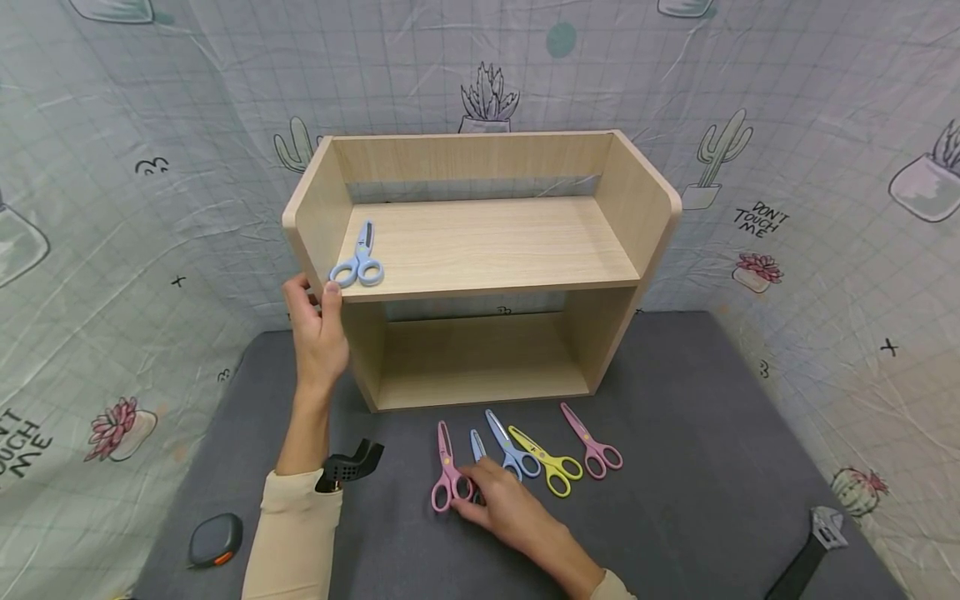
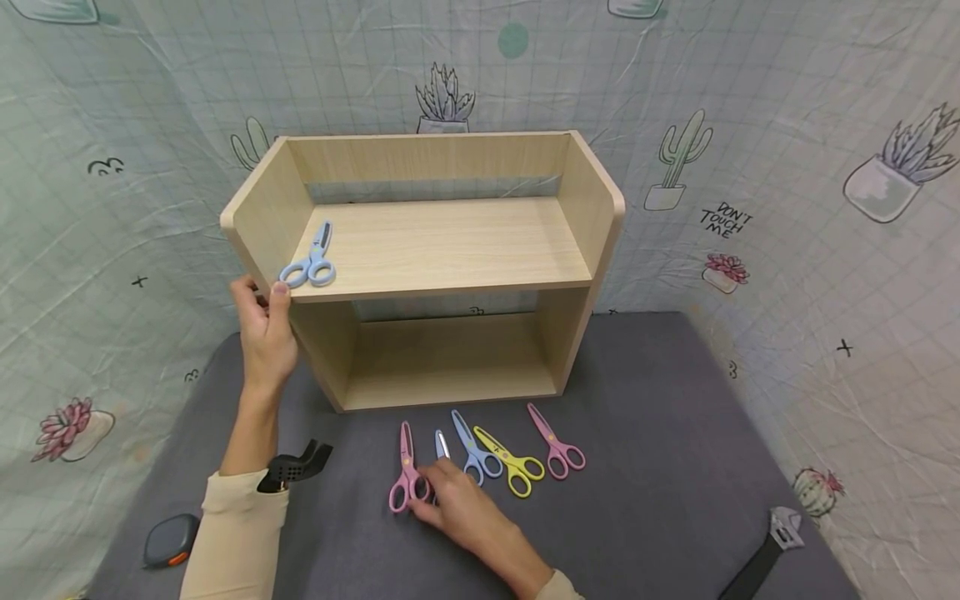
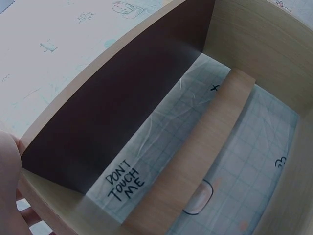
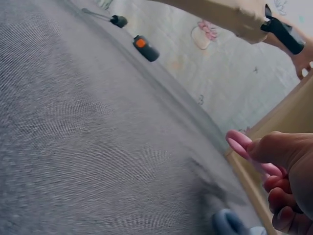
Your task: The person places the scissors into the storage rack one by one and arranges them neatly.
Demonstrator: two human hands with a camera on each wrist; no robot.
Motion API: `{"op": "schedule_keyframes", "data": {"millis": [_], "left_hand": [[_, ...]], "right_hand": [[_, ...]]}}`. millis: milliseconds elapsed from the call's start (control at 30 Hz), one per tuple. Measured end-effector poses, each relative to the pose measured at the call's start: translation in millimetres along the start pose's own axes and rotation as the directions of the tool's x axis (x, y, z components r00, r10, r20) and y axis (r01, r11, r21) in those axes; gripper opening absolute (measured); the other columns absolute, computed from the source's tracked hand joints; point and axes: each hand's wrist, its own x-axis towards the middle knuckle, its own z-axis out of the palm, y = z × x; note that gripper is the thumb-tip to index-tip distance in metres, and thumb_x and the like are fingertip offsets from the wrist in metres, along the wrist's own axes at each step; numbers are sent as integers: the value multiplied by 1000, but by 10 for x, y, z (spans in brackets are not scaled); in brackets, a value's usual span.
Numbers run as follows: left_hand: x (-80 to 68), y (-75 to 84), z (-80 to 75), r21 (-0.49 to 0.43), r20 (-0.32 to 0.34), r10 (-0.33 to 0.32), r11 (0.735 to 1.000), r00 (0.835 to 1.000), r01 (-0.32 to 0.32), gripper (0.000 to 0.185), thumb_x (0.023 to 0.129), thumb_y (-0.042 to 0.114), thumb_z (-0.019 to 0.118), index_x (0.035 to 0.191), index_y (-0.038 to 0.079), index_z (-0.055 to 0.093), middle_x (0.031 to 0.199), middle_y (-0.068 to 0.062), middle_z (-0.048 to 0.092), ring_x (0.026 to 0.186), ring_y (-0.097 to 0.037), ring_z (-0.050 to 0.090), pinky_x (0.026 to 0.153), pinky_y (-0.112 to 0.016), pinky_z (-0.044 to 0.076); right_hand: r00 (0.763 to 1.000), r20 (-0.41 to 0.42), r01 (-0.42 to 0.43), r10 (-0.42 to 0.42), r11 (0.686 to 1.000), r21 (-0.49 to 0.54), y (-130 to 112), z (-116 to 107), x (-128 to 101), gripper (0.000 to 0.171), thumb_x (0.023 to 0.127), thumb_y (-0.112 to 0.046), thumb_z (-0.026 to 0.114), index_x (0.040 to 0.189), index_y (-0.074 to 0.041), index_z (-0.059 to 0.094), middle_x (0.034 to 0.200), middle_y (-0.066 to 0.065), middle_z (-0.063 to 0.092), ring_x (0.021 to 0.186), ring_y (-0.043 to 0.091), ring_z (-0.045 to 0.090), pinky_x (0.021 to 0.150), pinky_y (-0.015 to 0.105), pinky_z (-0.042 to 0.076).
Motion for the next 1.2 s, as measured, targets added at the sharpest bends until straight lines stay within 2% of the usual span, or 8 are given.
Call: {"op": "schedule_keyframes", "data": {"millis": [200,367,567,700,800,1033,1200], "left_hand": [[13,-50,-21,-10,7,18,1000,1000,-18,45,103,27,47,132,-6,39,114,12,39,96,-7,43,80,-27,35],[13,-54,-20,-15,10,25,1000,1000,-25,47,103,30,47,132,-6,39,114,14,39,96,-8,44,80,-27,35],[12,-53,-20,-11,4,18,1000,1000,-18,45,103,27,47,132,-6,39,114,11,39,96,-7,43,80,-27,35],[11,-38,-10,-2,-3,8,1000,1000,-8,43,103,24,47,132,-7,39,113,11,38,95,-6,42,79,-26,34],[-2,19,2,0,-4,4,1000,1000,-4,43,102,20,46,133,-10,38,112,12,36,94,-4,41,79,-25,34],[-76,333,11,-17,1,10,1000,1000,-10,42,102,14,44,130,-16,37,111,9,36,93,-2,39,80,-23,33],[-83,364,12,-12,-3,7,1000,1000,-7,41,102,15,43,130,-14,38,112,9,37,94,-2,40,81,-23,33]], "right_hand": [[997,-70,41,-42,999,-13,-44,-137,57,39,86,-32,79,113,-6,71,89,-2,59,73,2,48,63,12,41],[984,-146,97,-100,995,-32,-81,-248,102,41,82,-29,82,113,-5,71,88,-1,59,71,2,48,63,10,41],[972,-187,146,-142,989,10,-124,-400,170,42,81,-25,83,114,-2,69,86,0,58,70,3,48,61,6,38],[963,-210,169,-168,986,-13,-154,-516,223,44,80,-25,83,116,-3,69,89,1,60,72,5,50,63,7,41],[950,-238,201,-203,979,-31,-167,-594,267,45,80,-24,84,116,-2,68,90,2,61,72,5,50,64,8,41],[907,-303,295,-292,955,-37,-211,-757,344,41,85,-23,81,115,0,67,89,2,57,68,5,51,62,6,42],[878,-336,345,-340,938,-48,-248,-873,392,40,90,-26,76,117,1,66,90,4,57,67,6,50,61,6,42]]}}
